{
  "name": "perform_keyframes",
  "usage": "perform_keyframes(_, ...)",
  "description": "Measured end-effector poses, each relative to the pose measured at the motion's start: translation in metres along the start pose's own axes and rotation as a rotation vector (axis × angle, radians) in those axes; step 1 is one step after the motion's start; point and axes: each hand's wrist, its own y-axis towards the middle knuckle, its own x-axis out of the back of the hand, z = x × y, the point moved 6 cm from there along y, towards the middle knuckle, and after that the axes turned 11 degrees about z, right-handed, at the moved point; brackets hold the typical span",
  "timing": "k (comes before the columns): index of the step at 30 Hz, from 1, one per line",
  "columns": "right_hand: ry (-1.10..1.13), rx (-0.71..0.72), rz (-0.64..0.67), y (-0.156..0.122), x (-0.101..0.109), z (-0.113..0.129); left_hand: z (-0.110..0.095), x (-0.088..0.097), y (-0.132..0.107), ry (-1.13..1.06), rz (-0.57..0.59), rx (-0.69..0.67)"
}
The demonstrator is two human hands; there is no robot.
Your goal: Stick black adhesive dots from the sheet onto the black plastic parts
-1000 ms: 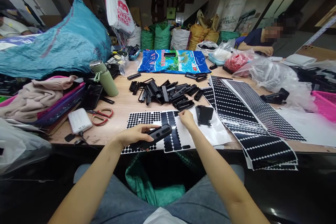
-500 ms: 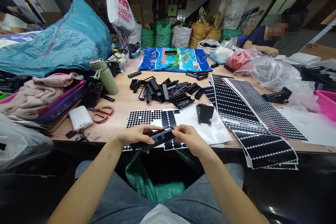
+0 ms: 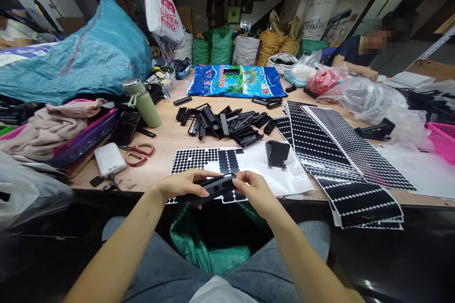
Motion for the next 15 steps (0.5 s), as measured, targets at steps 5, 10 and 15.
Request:
perform_keyframes(5, -0.133, 0.041, -0.029, 0.000, 0.002, -0.004, 0.002, 0.000, 0.000, 0.009, 0.001, -0.003)
perform_keyframes(10, -0.216, 0.067, -0.063, -0.004, 0.001, 0.004, 0.003, 0.001, 0.002, 0.019, 0.012, -0.024)
perform_keyframes(15, -0.262, 0.072, -0.167, -0.010, 0.001, 0.008, 0.004, -0.001, 0.001, 0.027, -0.011, -0.033)
